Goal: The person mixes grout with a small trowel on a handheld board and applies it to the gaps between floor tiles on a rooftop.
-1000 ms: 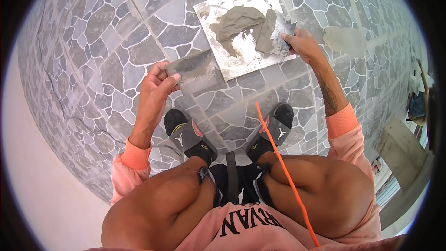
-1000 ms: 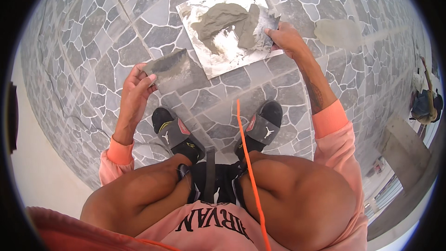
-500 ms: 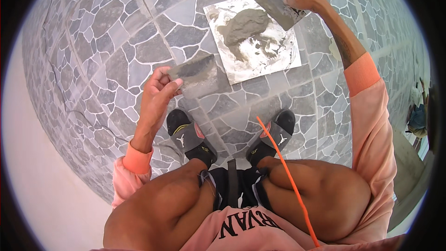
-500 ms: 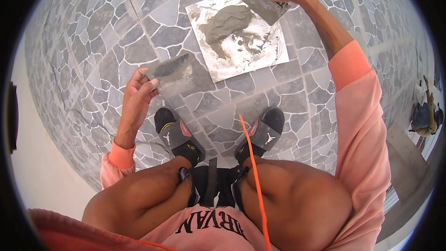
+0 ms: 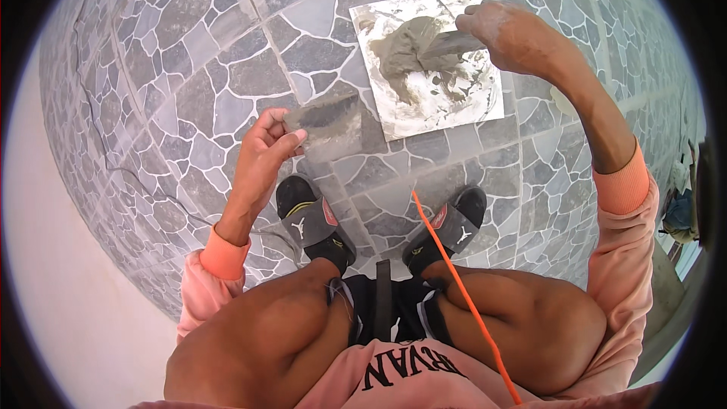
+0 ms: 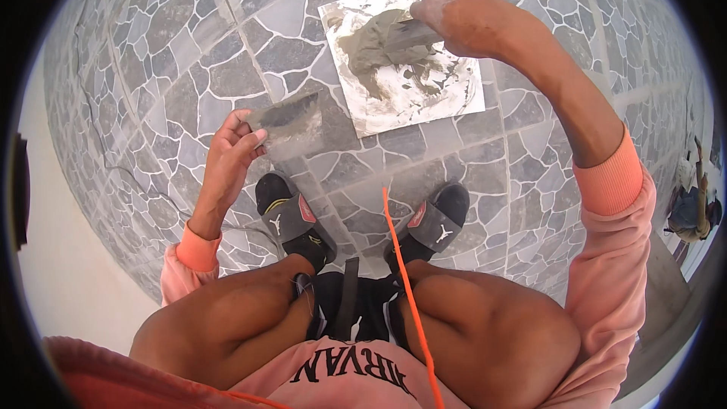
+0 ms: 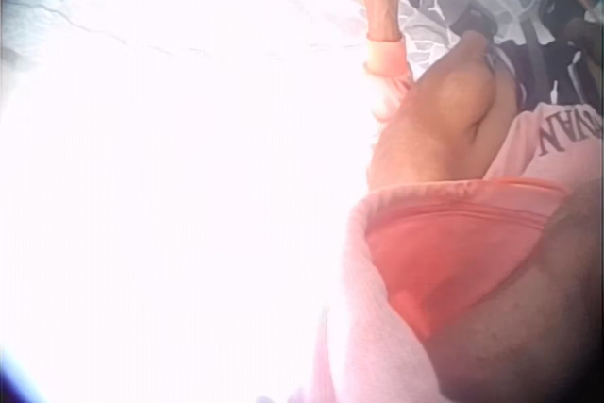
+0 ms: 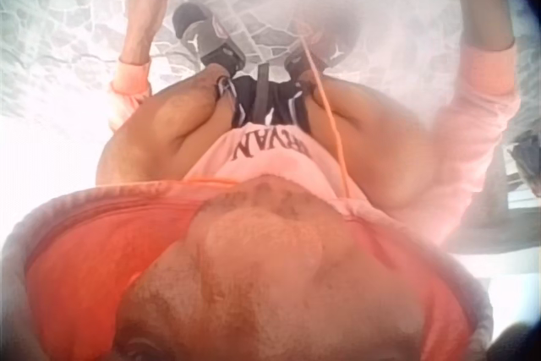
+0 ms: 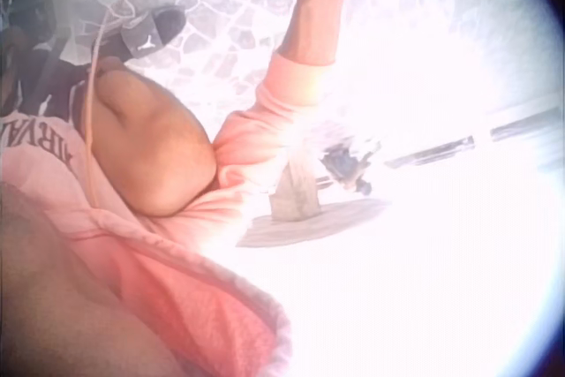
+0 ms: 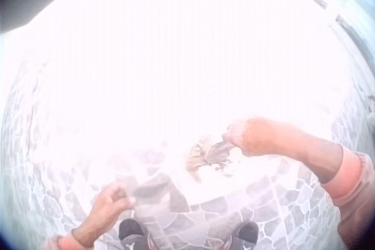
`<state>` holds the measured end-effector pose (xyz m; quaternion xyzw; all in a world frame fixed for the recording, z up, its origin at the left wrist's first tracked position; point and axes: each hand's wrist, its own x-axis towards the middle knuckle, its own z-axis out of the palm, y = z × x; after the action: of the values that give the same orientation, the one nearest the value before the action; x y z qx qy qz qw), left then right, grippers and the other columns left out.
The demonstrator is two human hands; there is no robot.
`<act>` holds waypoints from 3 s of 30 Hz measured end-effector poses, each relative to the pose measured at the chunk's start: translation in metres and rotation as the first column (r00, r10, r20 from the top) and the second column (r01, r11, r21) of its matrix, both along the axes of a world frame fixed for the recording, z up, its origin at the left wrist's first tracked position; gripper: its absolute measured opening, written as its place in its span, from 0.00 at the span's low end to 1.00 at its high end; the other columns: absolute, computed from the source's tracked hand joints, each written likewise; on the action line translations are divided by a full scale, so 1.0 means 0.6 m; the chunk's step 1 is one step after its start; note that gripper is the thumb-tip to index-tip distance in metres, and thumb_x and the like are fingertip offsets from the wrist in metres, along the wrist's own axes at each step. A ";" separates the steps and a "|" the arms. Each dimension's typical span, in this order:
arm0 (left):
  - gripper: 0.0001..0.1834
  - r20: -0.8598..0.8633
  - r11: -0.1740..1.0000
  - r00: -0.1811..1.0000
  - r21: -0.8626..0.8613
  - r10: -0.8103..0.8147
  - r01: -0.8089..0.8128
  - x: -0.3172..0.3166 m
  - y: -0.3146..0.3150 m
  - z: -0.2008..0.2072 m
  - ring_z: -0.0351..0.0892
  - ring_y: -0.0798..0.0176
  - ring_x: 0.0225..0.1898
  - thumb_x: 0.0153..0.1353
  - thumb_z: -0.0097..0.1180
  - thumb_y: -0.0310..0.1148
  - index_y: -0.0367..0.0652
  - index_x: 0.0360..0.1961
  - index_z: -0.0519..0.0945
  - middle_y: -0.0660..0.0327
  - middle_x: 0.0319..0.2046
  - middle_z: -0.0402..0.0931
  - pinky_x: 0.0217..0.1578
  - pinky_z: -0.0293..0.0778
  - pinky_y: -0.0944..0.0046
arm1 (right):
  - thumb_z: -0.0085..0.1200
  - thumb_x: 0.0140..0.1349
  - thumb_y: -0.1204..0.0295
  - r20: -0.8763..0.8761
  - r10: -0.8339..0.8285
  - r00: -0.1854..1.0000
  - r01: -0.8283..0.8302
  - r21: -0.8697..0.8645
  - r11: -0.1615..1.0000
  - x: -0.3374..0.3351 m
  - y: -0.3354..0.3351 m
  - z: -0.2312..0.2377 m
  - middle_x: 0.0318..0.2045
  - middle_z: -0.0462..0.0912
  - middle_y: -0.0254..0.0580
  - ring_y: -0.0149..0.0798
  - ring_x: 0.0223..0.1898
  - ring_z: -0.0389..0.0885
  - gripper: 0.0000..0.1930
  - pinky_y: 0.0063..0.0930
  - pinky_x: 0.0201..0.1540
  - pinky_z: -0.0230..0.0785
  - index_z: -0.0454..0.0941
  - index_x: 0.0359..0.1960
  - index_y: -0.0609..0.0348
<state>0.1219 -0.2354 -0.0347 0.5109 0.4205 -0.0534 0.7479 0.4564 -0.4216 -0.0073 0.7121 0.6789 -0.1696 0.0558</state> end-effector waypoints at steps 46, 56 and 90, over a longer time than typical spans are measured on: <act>0.15 0.019 0.995 0.996 0.035 0.091 -0.092 -0.037 -0.016 0.015 0.74 0.72 0.40 0.61 0.55 0.26 0.41 0.49 0.70 0.65 0.39 0.77 0.41 0.70 0.69 | 0.51 0.56 0.70 0.065 0.556 0.828 -0.560 0.061 0.826 -0.133 0.180 -0.098 0.29 0.82 0.38 0.41 0.46 0.78 0.07 0.36 0.57 0.65 0.82 0.26 0.52; 0.16 0.023 1.000 1.000 -0.004 0.016 -0.016 -0.026 -0.020 0.014 0.72 0.72 0.43 0.62 0.53 0.28 0.45 0.51 0.68 0.65 0.42 0.75 0.45 0.67 0.67 | 0.48 0.58 0.72 0.076 0.513 0.855 -0.514 -0.008 0.858 -0.074 0.110 -0.115 0.29 0.81 0.36 0.39 0.43 0.76 0.08 0.36 0.53 0.65 0.81 0.26 0.51; 0.14 0.042 1.000 0.999 0.017 -0.006 0.005 0.005 -0.025 0.020 0.74 0.73 0.40 0.60 0.55 0.27 0.41 0.47 0.71 0.66 0.39 0.78 0.42 0.69 0.68 | 0.55 0.50 0.77 0.033 -0.041 0.999 0.031 0.242 0.970 -0.093 -0.069 -0.069 0.33 0.76 0.40 0.44 0.41 0.76 0.10 0.37 0.44 0.72 0.74 0.36 0.58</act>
<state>0.1250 -0.2503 -0.0228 0.5194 0.4037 -0.0412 0.7521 0.4007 -0.4629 -0.0489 0.7289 0.6803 -0.0734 -0.0217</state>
